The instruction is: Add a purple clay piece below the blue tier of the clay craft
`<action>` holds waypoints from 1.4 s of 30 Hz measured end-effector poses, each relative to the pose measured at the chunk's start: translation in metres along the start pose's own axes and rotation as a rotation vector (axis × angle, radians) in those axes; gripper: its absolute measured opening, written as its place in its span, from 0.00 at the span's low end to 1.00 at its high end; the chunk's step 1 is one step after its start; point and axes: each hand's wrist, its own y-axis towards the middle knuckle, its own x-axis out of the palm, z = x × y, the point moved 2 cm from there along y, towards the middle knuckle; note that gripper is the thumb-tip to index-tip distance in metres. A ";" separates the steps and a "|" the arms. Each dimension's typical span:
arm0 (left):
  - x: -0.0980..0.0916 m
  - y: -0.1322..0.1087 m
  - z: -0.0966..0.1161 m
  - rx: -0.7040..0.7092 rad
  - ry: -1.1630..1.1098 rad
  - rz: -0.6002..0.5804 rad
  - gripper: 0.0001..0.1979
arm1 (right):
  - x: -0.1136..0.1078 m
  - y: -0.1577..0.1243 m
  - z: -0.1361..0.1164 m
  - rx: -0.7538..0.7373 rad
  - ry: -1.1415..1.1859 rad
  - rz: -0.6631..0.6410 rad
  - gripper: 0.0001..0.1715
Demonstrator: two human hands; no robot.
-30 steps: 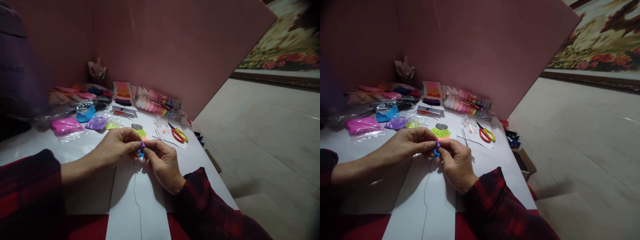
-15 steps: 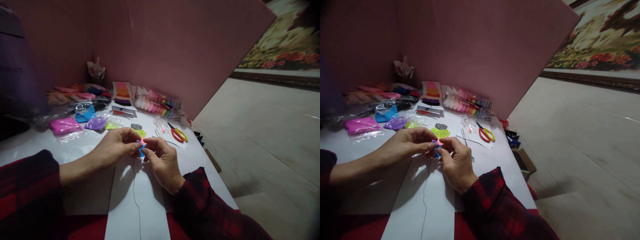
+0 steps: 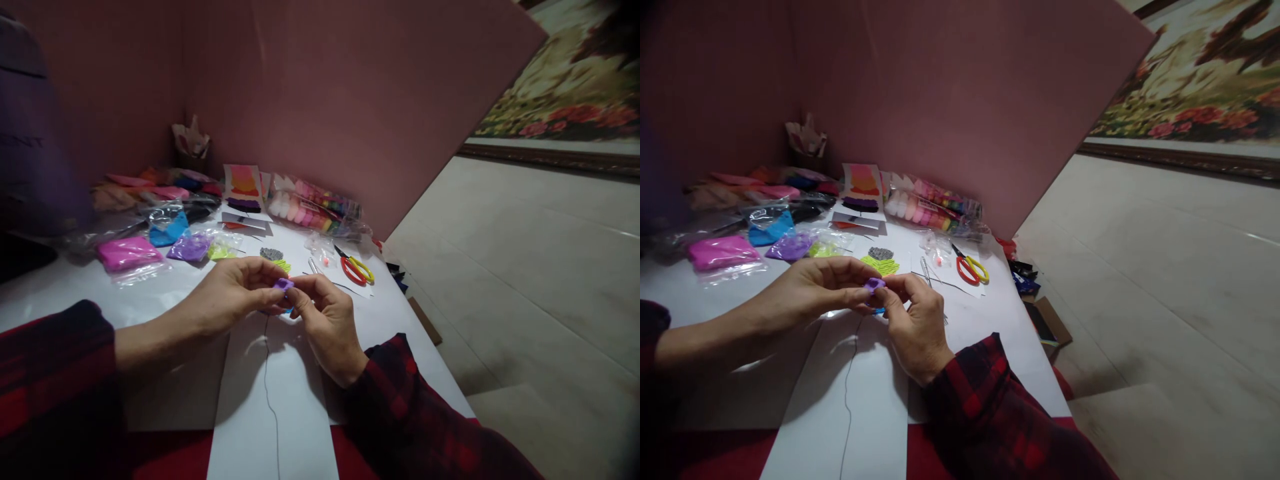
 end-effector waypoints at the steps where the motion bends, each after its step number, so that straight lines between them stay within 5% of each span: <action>1: 0.000 0.000 0.000 -0.006 -0.008 -0.005 0.12 | 0.000 0.000 0.000 0.009 0.007 0.006 0.06; 19: 0.001 -0.003 0.010 -0.027 0.111 0.097 0.03 | -0.001 -0.003 -0.009 -0.131 -0.068 0.005 0.06; 32: -0.002 0.001 -0.001 -0.017 0.083 0.058 0.12 | -0.001 -0.004 -0.011 -0.212 -0.069 -0.007 0.12; 39: -0.001 -0.002 0.004 0.006 0.102 0.040 0.05 | -0.002 -0.002 -0.008 -0.040 0.004 0.108 0.03; 42: 0.002 -0.007 0.009 -0.033 0.088 0.062 0.02 | -0.003 -0.002 -0.008 -0.018 -0.014 0.119 0.09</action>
